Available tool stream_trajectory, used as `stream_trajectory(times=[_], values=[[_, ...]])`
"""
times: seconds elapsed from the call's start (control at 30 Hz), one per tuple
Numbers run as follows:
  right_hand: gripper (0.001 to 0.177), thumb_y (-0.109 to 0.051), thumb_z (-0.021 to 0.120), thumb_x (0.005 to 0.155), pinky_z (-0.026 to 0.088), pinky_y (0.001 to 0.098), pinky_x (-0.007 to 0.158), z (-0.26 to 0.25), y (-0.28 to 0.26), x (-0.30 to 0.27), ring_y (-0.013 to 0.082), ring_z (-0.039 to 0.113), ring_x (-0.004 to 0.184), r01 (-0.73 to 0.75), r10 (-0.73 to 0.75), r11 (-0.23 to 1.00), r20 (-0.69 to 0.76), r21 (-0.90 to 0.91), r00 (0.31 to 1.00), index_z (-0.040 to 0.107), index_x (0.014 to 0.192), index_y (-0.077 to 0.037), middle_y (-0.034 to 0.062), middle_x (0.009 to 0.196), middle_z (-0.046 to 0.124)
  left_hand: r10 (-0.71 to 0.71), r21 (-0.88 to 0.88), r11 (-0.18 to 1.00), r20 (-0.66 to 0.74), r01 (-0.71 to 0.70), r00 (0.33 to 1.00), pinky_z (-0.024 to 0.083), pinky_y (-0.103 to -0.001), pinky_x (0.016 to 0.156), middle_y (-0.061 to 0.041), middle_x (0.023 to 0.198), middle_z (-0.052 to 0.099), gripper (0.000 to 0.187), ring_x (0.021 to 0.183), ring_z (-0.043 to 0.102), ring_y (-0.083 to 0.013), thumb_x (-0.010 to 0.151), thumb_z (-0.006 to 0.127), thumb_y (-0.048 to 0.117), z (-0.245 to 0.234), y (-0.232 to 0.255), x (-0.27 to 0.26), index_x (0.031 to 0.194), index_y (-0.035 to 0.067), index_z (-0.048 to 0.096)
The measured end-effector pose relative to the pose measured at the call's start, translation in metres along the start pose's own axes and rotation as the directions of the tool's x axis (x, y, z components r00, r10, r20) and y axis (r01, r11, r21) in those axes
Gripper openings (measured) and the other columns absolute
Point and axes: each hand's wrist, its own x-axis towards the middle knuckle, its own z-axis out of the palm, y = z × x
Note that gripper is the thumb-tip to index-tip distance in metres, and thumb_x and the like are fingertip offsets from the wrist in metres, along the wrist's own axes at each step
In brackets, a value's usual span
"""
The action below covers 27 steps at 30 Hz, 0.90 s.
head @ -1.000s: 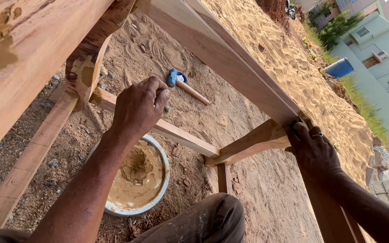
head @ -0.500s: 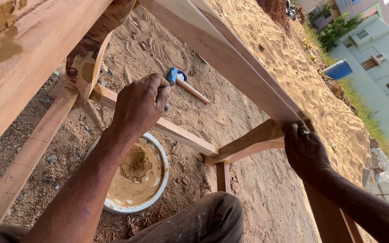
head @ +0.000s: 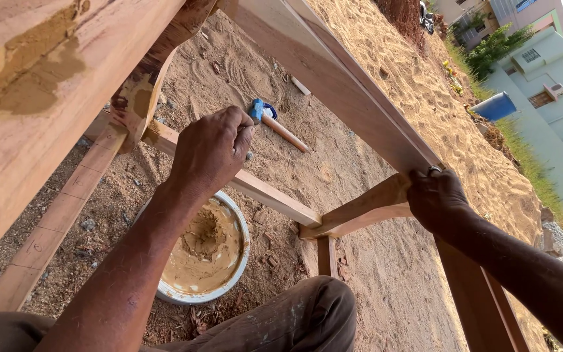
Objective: Applying wood filler or putty to the joints of a wooden frame structure using a small scraper.
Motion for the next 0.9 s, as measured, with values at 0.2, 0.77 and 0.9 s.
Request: stream_trajectory(times=[0.2, 0.77, 0.9], values=[[0.018, -0.024, 0.057, 0.102, 0.058, 0.0225, 0.067, -0.010, 0.055, -0.013, 0.0126, 0.060, 0.097, -0.041, 0.027, 0.962, 0.058, 0.270, 0.998, 0.070, 0.114, -0.024, -0.0047, 0.113, 0.059, -0.019, -0.013, 1.000, -0.006, 0.019, 1.000, 0.061, -0.036, 0.063, -0.010, 0.089, 0.075, 0.014, 0.073, 0.073, -0.0197, 0.102, 0.064, 0.019, 0.004, -0.004, 0.008, 0.105, 0.005, 0.066], [0.056, -0.020, 0.065, 0.082, 0.054, 0.0366, 0.086, 0.043, 0.021, -0.055, 0.0241, 0.057, 0.101, 0.031, 0.210, 0.908, -0.517, 0.418, 0.830, 0.058, 0.137, -0.012, 0.0042, 0.134, 0.055, -0.073, -0.005, 0.997, 0.051, 0.073, 0.996, 0.060, -0.035, 0.060, -0.009, 0.087, 0.075, 0.016, 0.068, 0.072, -0.0181, 0.102, 0.063, 0.021, 0.012, -0.005, 0.005, 0.106, 0.006, 0.068], [0.056, -0.018, 0.065, 0.081, 0.054, 0.0357, 0.083, 0.042, 0.018, -0.050, 0.0238, 0.057, 0.100, -0.001, 0.180, 0.945, -0.516, 0.328, 0.837, 0.058, 0.137, -0.009, 0.0052, 0.132, 0.054, -0.090, 0.002, 0.996, 0.071, 0.090, 0.993, 0.060, -0.035, 0.060, -0.009, 0.086, 0.075, 0.016, 0.069, 0.072, -0.0183, 0.103, 0.063, 0.022, 0.010, -0.004, 0.005, 0.105, 0.007, 0.068]])
